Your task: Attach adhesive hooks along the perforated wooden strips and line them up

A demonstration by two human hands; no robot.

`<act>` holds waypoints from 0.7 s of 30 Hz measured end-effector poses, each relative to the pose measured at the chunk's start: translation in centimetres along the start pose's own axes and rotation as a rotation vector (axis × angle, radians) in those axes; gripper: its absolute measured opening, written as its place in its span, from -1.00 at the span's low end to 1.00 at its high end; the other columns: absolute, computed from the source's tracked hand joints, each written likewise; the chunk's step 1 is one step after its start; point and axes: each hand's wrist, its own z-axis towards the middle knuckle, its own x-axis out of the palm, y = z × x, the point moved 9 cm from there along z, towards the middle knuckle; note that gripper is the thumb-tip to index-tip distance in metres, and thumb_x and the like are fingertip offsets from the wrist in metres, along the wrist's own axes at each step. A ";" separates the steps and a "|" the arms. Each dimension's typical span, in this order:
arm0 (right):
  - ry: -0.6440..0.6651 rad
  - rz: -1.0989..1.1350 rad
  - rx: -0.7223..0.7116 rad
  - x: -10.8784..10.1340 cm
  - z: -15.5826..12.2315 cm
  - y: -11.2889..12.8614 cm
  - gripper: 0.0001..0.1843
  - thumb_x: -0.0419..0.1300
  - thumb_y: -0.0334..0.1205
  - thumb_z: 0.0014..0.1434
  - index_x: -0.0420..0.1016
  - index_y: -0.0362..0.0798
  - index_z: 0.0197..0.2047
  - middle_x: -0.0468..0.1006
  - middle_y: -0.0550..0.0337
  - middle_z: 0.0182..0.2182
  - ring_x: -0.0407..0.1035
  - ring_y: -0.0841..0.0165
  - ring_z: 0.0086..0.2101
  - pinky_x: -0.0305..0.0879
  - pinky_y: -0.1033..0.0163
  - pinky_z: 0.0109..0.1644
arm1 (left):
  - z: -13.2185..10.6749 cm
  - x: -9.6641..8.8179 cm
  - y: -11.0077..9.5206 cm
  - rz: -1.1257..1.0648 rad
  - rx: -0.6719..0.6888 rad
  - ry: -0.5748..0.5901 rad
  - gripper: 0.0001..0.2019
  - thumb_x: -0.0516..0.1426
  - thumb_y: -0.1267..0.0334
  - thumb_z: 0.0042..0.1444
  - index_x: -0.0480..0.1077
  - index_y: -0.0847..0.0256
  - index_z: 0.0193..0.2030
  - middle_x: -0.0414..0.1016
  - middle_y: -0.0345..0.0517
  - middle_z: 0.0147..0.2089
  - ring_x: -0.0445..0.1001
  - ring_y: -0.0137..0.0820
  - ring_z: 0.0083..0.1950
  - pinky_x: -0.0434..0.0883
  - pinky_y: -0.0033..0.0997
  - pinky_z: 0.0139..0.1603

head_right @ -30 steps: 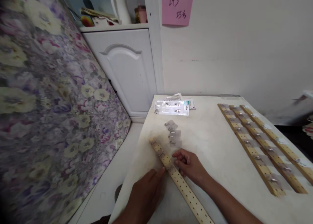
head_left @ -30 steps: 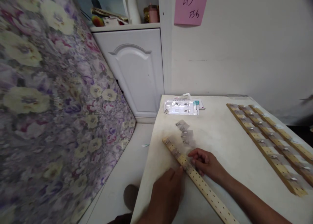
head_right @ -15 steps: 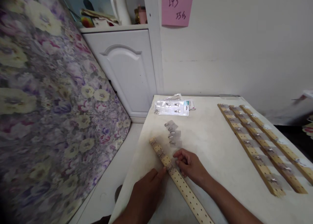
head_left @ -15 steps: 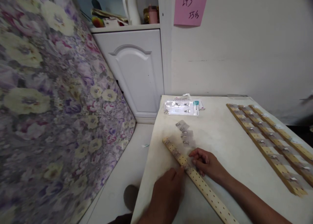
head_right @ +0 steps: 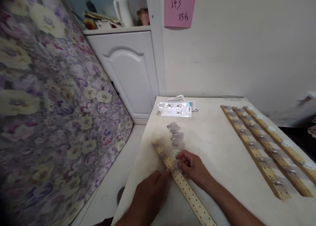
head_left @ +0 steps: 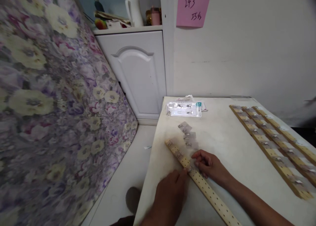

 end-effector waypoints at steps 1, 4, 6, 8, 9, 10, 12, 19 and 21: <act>-0.007 -0.004 -0.006 0.0 0.0 0.0 -0.83 0.17 -0.22 0.08 0.33 -0.04 -0.23 0.27 0.43 -0.53 0.15 0.61 -0.69 0.07 0.43 -0.66 | 0.0 0.0 0.0 -0.003 0.001 -0.005 -0.55 -0.09 0.39 0.20 0.22 0.00 0.20 0.48 -0.09 -0.11 0.43 -0.23 -0.15 0.29 -0.36 -0.26; -0.016 -0.013 -0.017 -0.1 0.0 0.0 -0.83 0.16 -0.23 0.08 0.35 -0.02 -0.21 0.27 0.42 -0.52 0.14 0.60 -0.68 0.08 0.43 -0.65 | -0.1 -0.3 0.2 -0.067 -0.024 -0.044 -0.64 -0.09 0.32 0.22 0.29 0.02 0.12 0.48 -0.11 -0.18 0.43 -0.25 -0.20 0.27 -0.37 -0.30; -0.018 -0.017 -0.021 -0.1 0.1 -0.1 -0.84 0.17 -0.23 0.08 0.36 -0.02 -0.22 0.28 0.41 -0.52 0.14 0.60 -0.68 0.08 0.43 -0.65 | -0.1 -0.5 0.4 -0.124 -0.049 -0.074 -0.69 -0.11 0.26 0.25 0.33 0.04 0.04 0.47 -0.13 -0.24 0.42 -0.28 -0.25 0.25 -0.40 -0.34; -0.024 -0.019 -0.025 -0.1 0.2 -0.2 -0.84 0.17 -0.24 0.07 0.37 -0.02 -0.23 0.28 0.41 -0.53 0.12 0.59 -0.67 0.06 0.43 -0.65 | -0.1 -0.4 0.7 -0.158 -0.064 -0.085 -0.71 -0.14 0.21 0.27 0.36 0.05 -0.02 0.47 -0.16 -0.30 0.41 -0.31 -0.30 0.24 -0.41 -0.37; -0.026 -0.019 -0.025 -0.1 0.3 -0.3 -0.84 0.17 -0.25 0.06 0.37 -0.02 -0.24 0.27 0.41 -0.54 0.12 0.59 -0.68 0.06 0.43 -0.66 | 0.0 -0.4 0.7 -0.167 -0.068 -0.087 -0.71 -0.14 0.20 0.28 0.36 0.05 -0.04 0.46 -0.17 -0.32 0.41 -0.33 -0.32 0.23 -0.42 -0.38; -0.026 -0.019 -0.024 -0.2 0.3 -0.3 -0.84 0.17 -0.25 0.06 0.36 -0.02 -0.24 0.27 0.42 -0.54 0.12 0.59 -0.68 0.06 0.43 -0.66 | 0.0 -0.4 0.8 -0.175 -0.071 -0.090 -0.71 -0.14 0.19 0.28 0.37 0.06 -0.06 0.46 -0.18 -0.35 0.40 -0.34 -0.34 0.23 -0.43 -0.39; -0.022 -0.020 -0.017 -0.1 0.4 -0.5 -0.84 0.17 -0.25 0.05 0.36 -0.03 -0.24 0.27 0.42 -0.55 0.12 0.59 -0.69 0.06 0.43 -0.67 | 0.0 -0.4 0.8 -0.167 -0.070 -0.094 -0.71 -0.14 0.18 0.29 0.37 0.06 -0.06 0.45 -0.19 -0.37 0.40 -0.35 -0.36 0.22 -0.44 -0.41; -0.011 -0.065 -0.035 -0.1 0.1 0.2 -0.83 0.16 -0.21 0.08 0.36 -0.03 -0.22 0.30 0.38 -0.50 0.13 0.58 -0.67 0.09 0.43 -0.66 | 0.2 -0.6 0.0 0.034 0.012 -0.041 -0.61 -0.06 0.37 0.19 0.28 -0.01 0.13 0.47 -0.11 -0.21 0.45 -0.29 -0.29 0.24 -0.44 -0.41; -0.017 -0.093 -0.040 -0.2 -0.1 0.5 -0.80 0.16 -0.18 0.10 0.37 -0.03 -0.18 0.33 0.35 -0.46 0.16 0.56 -0.65 0.10 0.42 -0.66 | 0.2 -0.8 -0.1 0.017 0.010 -0.041 -0.58 -0.05 0.40 0.16 0.28 0.00 0.14 0.47 -0.10 -0.22 0.46 -0.26 -0.29 0.25 -0.43 -0.40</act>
